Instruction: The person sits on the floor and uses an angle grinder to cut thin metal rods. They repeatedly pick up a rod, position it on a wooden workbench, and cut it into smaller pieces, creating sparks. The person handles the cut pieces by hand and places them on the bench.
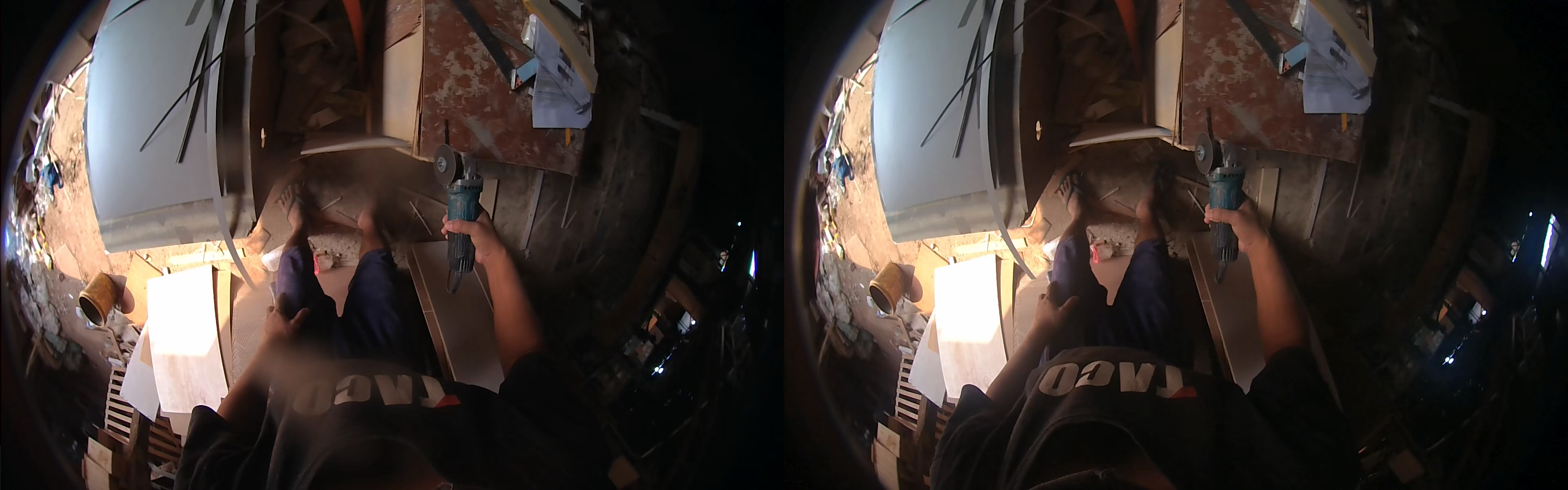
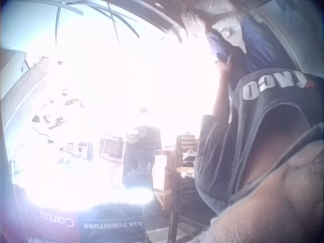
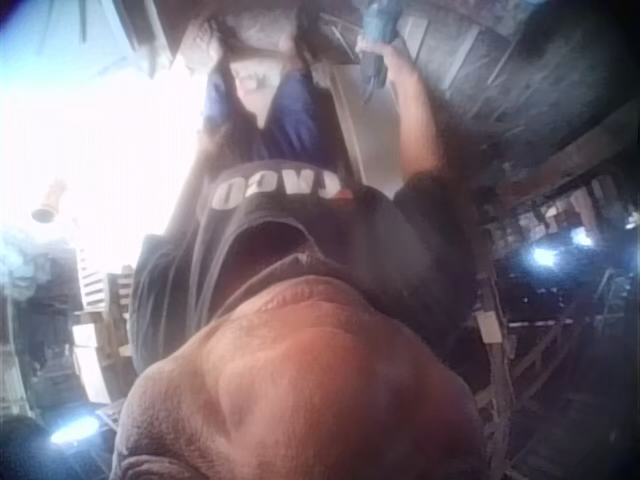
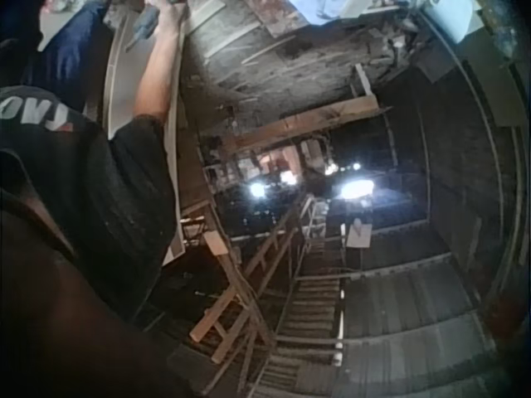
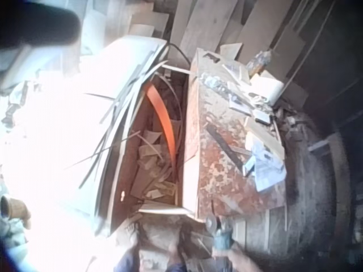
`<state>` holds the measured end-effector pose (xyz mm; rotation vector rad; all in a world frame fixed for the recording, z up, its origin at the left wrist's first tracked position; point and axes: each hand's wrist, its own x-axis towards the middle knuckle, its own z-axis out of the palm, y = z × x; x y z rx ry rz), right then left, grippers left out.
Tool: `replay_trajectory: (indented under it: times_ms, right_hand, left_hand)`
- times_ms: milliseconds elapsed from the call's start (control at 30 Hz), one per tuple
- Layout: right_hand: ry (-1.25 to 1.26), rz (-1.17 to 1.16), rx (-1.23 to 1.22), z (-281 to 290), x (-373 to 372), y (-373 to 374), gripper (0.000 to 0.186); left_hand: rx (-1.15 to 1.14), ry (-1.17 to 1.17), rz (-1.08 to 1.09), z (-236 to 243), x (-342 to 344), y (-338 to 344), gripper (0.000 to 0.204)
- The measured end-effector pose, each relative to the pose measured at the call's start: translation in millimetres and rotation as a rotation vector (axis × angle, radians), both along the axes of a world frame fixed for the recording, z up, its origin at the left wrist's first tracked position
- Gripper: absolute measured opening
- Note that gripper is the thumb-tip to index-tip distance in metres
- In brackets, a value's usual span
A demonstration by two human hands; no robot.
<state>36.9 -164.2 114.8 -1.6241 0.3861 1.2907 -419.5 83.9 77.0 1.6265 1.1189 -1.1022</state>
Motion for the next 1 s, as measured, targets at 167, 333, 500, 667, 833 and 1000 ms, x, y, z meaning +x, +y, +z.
replay_trajectory:
  times_ms: [167,333,500,667,833,1000]
  right_hand:
    - [0.040,-0.096,0.023,22,-28,-27,0.051]
    - [0.152,-0.500,0.193,58,-41,-65,0.050]
    - [-0.046,-0.562,0.204,73,-37,-76,0.049]
    - [-0.130,-0.603,0.091,70,-19,-96,0.050]
    - [-0.154,-0.869,0.199,72,0,-95,0.063]
    - [-0.115,-0.909,0.323,76,21,-118,0.085]
  left_hand:
    - [0.118,-0.026,-0.064,-16,-17,-5,0.099]
    - [0.091,-0.512,-0.188,5,78,-33,0.083]
    - [-0.549,-0.617,0.127,95,266,-90,0.100]
    - [-0.704,-0.640,-0.080,119,358,-166,0.087]
    - [-0.685,-0.585,0.160,96,380,-216,0.076]
    - [-0.725,-0.580,0.184,122,408,-214,0.072]
